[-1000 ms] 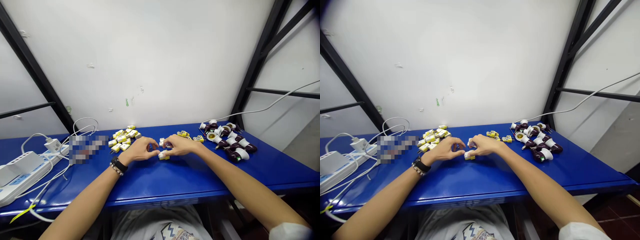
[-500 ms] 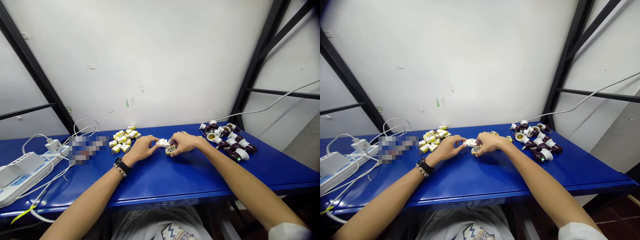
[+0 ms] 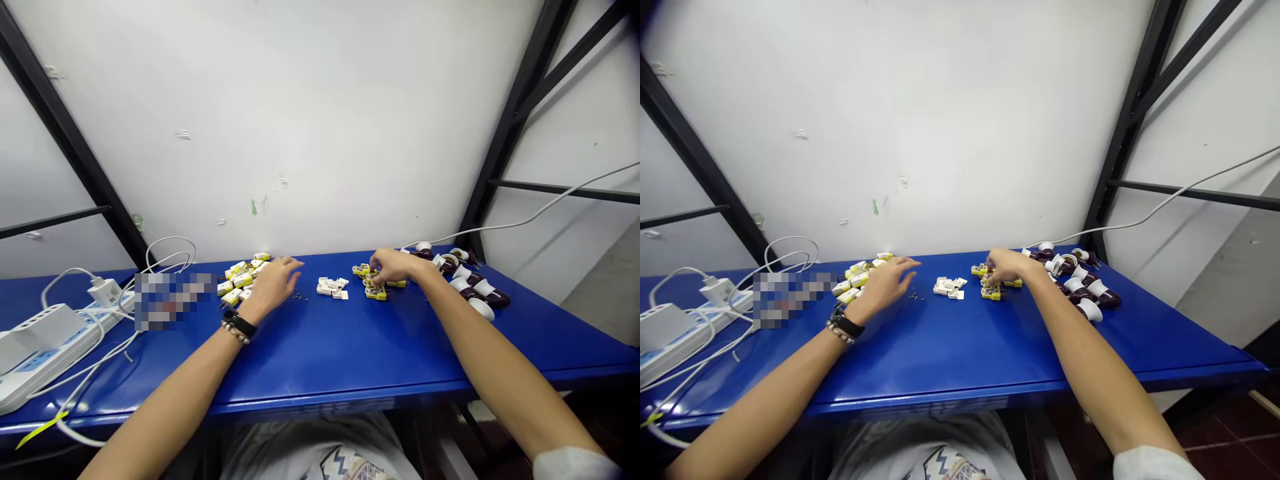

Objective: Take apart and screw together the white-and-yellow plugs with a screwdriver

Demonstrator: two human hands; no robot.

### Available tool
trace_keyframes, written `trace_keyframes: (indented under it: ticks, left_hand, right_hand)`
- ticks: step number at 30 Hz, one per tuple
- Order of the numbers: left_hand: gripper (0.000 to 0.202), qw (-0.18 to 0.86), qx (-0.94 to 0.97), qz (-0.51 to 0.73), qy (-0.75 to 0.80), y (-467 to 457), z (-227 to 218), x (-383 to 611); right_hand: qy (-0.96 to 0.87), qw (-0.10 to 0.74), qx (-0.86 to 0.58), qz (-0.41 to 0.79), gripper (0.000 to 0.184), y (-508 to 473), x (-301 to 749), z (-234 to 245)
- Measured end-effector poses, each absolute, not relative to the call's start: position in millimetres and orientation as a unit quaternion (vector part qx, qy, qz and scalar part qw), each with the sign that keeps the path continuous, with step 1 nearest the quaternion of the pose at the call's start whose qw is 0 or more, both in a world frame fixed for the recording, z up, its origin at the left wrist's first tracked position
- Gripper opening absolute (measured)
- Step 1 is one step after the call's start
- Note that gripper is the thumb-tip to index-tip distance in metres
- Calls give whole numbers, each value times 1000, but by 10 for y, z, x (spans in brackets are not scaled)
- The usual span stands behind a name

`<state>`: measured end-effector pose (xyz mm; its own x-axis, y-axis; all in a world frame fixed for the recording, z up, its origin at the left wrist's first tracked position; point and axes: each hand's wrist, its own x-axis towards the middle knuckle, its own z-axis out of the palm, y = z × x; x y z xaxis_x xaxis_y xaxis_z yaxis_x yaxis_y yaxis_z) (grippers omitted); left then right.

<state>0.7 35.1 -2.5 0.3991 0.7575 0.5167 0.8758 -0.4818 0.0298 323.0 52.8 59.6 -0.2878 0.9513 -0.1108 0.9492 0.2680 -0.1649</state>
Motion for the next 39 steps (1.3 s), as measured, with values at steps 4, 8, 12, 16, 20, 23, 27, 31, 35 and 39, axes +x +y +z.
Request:
trace_keyframes:
  ticks: [4,8,12,16,20,23,27,31,35,39]
  left_hand:
    - [38,151,-767,-136,-609,493,64,-443]
    - [43,120,-745,-63,-653,596,4,-642]
    - [55,138,-742,-82,-650,625,-72,-601]
    - [46,126,-737,-122,-653,633,-63,-591]
    - [44,68,-753,-215,-618,540,45,-475]
    - [44,-7,-783,-286,-551,319,108,-168]
    - [38,-74,-846,-275,-451,-74,80,332]
    - [34,-90,-883,-183,-423,-284,48,544]
    - [55,-134,-898,-104,-407,-241,124,432]
    - [56,-161,-914,-105,-356,-160,185,289]
  right_hand:
    - [-813,73,-570,101,34,489,3165,621]
    - [-824,114,-550,77,34,435,3097,634]
    - [-828,125,-542,78,32,403,3033,622]
    - [-830,160,-531,61,31,402,2992,598]
    - [-826,229,-516,9,38,367,2893,576]
    - [-822,293,-488,-24,34,306,2755,546]
    - [-834,339,-435,-33,31,231,2589,487]
    - [-845,348,-404,-34,32,200,2524,434]
    - [-852,335,-403,-20,32,188,2508,413]
    - [-854,343,-391,24,31,170,2472,411]
